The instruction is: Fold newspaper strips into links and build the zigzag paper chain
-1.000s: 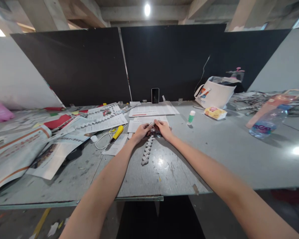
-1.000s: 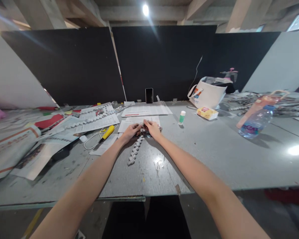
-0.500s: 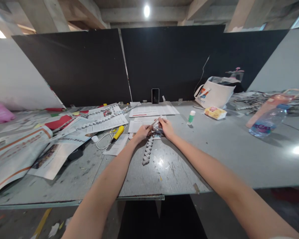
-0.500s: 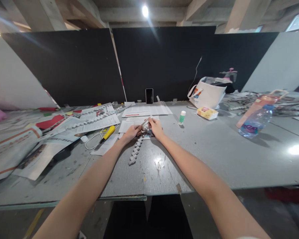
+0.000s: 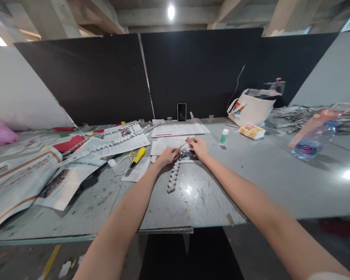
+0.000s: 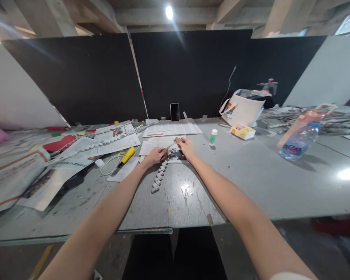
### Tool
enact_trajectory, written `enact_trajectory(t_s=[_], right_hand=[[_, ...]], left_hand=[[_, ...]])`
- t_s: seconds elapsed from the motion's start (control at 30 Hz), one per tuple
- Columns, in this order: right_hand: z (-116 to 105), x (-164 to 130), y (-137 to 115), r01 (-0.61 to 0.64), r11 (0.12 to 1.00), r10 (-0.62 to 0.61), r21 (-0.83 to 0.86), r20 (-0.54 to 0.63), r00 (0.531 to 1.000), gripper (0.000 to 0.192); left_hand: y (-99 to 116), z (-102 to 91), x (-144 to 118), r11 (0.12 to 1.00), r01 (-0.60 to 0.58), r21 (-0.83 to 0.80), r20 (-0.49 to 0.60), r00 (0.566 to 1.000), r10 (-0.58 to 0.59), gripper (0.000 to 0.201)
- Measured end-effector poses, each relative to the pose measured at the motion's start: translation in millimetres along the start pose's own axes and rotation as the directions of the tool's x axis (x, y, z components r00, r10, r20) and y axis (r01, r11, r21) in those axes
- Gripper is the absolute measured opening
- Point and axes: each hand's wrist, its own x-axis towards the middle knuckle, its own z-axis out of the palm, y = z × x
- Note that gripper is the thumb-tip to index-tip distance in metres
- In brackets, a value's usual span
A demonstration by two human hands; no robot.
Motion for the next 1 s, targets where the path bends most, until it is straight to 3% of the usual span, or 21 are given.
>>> enact_trajectory(t_s=[0.13,0.27,0.37,0.5,0.7,1.0], right_hand=[[-1.1,-0.6,1.6,0.003,1.0,-0.004,0.028,0.017,1.0,0.055],[5.2,-3.9,2.8,0.007,0.997,-0.011,0.078,0.052,0.999,0.055],[6.7,-5.2,2.7,0.0,0.992,-0.011,0.127,0.085,0.996,0.055],[5.8,-3.8,4.3,-0.022,0.978,0.002,0.206,0.098,0.995,0.053],[7.8,1.5,9.6,-0.054,0.95,0.029,0.308,0.085,0.996,0.046],[7.9,0.5,11.9,-0.057,0.932,0.022,0.359,0.1,0.995,0.043]], left_hand=[[-1.6,-4.2,0.6,0.997,-0.023,-0.071,-0.046,0.999,0.02,0.048],[-7.1,-8.1,3.6,0.985,-0.061,-0.162,-0.172,0.985,0.032,0.044],[-8.6,-8.9,4.7,0.944,-0.067,-0.325,-0.266,0.964,-0.023,0.047],[-5.9,-9.5,4.1,0.884,-0.03,-0.466,-0.284,0.952,-0.118,0.047],[-8.5,-10.0,3.8,0.887,-0.032,-0.46,-0.235,0.968,-0.087,0.046],[-10.3,-8.2,4.5,0.958,-0.056,-0.281,-0.206,0.978,-0.004,0.058]])
